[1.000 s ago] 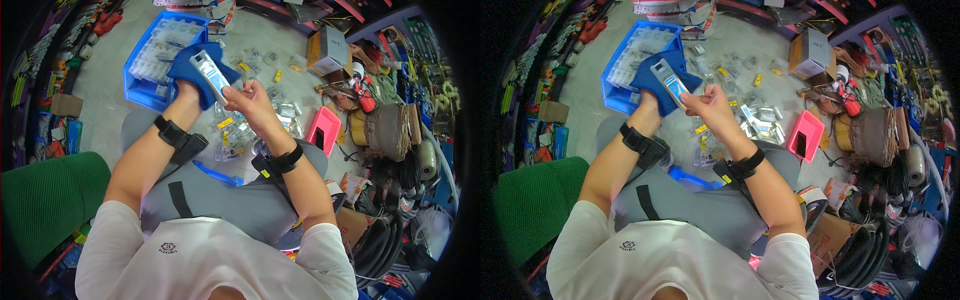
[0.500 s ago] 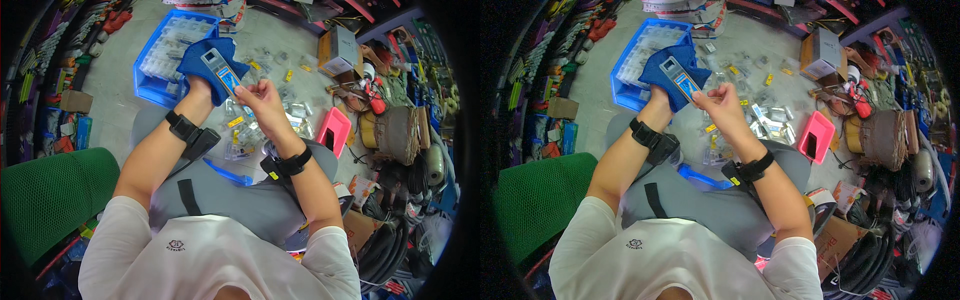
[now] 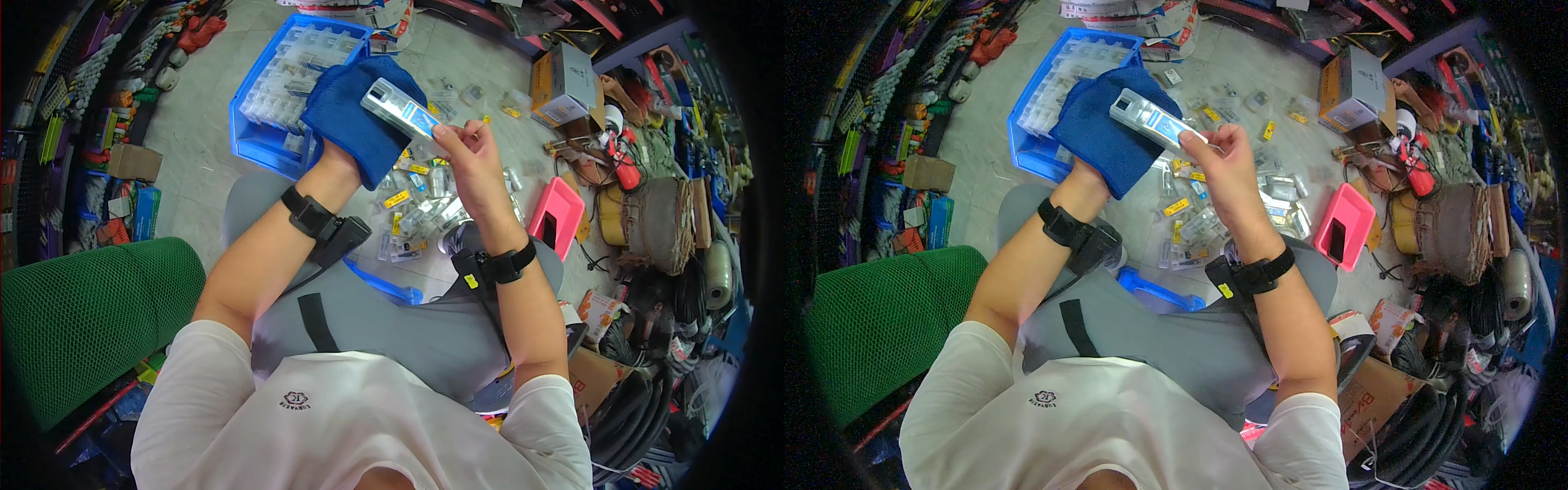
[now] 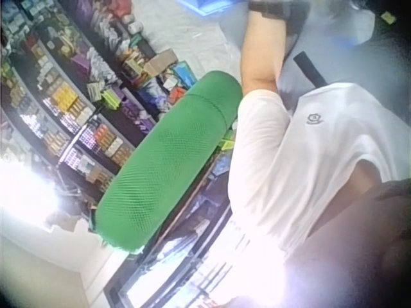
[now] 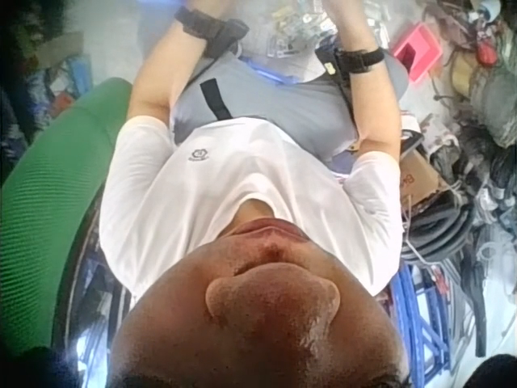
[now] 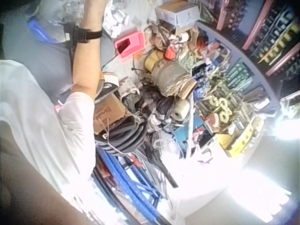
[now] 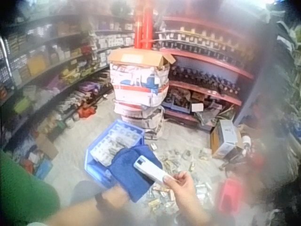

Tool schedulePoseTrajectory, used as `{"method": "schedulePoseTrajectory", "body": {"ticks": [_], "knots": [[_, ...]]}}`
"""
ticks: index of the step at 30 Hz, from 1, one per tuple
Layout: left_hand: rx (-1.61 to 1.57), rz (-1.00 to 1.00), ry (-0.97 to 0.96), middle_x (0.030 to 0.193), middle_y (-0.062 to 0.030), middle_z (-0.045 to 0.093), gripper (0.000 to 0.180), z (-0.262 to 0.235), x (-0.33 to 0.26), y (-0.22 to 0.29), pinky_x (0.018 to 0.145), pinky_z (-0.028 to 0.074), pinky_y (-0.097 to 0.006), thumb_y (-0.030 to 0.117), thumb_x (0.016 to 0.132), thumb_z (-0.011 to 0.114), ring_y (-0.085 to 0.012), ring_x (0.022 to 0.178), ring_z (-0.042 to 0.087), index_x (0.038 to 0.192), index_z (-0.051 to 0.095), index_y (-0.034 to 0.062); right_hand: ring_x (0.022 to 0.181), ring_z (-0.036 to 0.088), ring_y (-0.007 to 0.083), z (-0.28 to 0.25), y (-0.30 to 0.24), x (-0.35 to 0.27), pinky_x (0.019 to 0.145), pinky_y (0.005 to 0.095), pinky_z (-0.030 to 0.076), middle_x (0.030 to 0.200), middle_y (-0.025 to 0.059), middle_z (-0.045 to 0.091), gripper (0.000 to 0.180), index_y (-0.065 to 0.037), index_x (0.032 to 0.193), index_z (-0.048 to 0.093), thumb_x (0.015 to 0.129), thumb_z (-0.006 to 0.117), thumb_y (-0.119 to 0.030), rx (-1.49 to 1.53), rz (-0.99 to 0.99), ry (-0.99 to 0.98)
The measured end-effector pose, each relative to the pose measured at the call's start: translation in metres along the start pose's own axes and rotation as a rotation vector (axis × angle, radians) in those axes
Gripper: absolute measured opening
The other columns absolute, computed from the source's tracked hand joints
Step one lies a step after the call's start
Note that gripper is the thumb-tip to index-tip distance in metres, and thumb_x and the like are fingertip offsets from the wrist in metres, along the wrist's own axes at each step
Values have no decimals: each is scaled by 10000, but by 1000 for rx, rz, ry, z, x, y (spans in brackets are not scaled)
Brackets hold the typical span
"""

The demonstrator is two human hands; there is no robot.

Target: The person picks up various small hardware items in plastic packets from the floor and places them into a blue storage bin.

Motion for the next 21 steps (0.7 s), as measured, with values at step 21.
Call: {"method": "schedulePoseTrajectory", "body": {"ticks": [21], "knots": [[-28, -62, 98, 865, -121, 606, 260, -14, -1, -6, 803, 461, -397, 327, 868, 430, -285, 858, 583, 887, 540, 92, 919, 535, 164, -2, -25, -10, 803, 279, 461, 1055, 110, 492, 383, -19, 1030, 418, 743, 671, -24, 29, -195, 40]]}}
Point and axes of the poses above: each hand's wrist, its own x-axis towards the middle knuckle, its own z-axis out of the palm, y = z × x, the point moved 10 cm from there along x, towards the middle knuckle
